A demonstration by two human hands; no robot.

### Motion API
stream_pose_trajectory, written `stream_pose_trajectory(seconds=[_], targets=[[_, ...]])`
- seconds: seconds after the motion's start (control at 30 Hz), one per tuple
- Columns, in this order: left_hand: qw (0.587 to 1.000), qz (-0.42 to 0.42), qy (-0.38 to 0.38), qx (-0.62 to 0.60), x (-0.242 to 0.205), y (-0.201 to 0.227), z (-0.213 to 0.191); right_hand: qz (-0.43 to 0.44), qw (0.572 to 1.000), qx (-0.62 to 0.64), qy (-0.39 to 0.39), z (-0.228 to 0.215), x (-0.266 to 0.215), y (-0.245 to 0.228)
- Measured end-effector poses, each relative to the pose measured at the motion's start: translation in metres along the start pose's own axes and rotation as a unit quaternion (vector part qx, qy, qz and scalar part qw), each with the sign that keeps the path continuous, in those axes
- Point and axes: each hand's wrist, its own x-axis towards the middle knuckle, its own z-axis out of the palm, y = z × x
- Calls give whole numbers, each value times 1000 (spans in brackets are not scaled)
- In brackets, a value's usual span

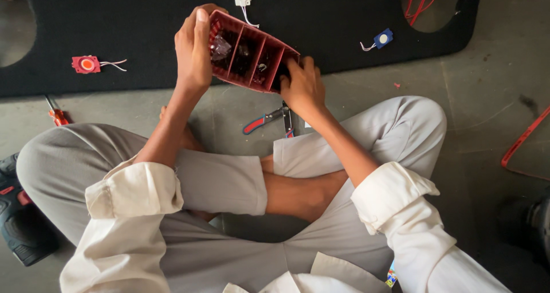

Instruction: The person sits on the floor and installs electrical components onto a black panel. They use a cordless drill to secure a white LED module, a red switch, and a blue switch to the panel, handling screws and tools throughout the process.

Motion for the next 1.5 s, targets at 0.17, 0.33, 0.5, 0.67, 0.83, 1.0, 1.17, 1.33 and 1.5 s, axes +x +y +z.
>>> stream_pose_trajectory(seconds=[0.17, 0.33, 0.5, 0.67, 0.83, 1.0, 1.17, 1.33, 1.5], targets=[[1000, 4, 6, 5, -1, -1, 0, -54, 998, -32, 31, 10, 4, 8], [1000, -2, 6, 29, -1, -2, 0, -52, 997, -6, 50, 13, 6, 9], [1000, 17, 4, 11, -1, -2, 0, -54, 997, -37, 44, 12, 11, 8], [1000, 7, 7, 15, -2, 0, -1, -46, 997, -52, 13, 13, 18, 12], [1000, 4, 4, 23, -2, -2, -1, -42, 999, -33, -10, 14, 21, 19], [1000, -4, 2, 11, -2, -7, 1, -31, 999, -2, -17, 14, 22, 22], [997, 11, 28, 65, 4, -2, 4, -102, 986, 128, 9, 4, 26, 38], [986, 51, -6, 157, 5, 1, -5, -2, 966, 254, -51, -20, 32, 52], [937, 21, -84, 338, 4, 4, -29, 120, 866, 445, -195, -46, 42, 46]])
